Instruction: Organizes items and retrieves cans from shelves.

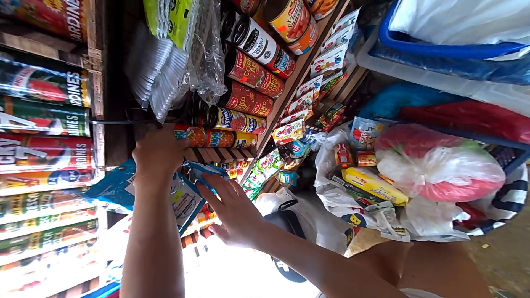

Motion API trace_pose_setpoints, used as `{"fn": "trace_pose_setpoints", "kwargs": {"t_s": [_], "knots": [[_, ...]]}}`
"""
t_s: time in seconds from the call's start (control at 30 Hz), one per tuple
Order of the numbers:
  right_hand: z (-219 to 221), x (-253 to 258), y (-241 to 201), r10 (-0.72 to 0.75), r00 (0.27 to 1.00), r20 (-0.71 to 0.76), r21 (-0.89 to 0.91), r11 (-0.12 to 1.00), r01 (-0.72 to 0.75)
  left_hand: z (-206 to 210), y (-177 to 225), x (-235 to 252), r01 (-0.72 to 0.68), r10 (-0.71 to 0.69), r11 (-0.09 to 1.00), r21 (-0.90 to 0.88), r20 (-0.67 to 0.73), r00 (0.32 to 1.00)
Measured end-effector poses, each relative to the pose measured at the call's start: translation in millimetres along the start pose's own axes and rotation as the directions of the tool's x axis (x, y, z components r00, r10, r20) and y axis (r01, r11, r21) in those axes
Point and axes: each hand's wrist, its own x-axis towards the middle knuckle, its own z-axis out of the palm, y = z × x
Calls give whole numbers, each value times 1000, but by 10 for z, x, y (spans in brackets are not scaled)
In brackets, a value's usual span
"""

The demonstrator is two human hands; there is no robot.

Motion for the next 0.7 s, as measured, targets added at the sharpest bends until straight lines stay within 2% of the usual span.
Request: {"fn": "trace_pose_setpoints", "kwargs": {"t_s": [0.3,0.37,0.47,0.6,0.7], "knots": [[79,7,23,-26,998,-59,-14,1000,25,13,-33,-45,-58,57,998,-25,-37,998],[79,10,30,-33,997,-64,-19,999,32,22,-40,-146,-94,89,994,-55,-82,993],[64,-1,34,-30,997,-68,-9,1000,29,159,-129,-378,-218,203,975,-42,-227,952],[23,-10,83,2,986,-168,60,998,8,212,-32,-743,-412,343,901,-132,-364,866],[-85,-4,157,75,984,-162,105,993,-58,395,107,-885,-514,410,840,-172,-418,810]]}}
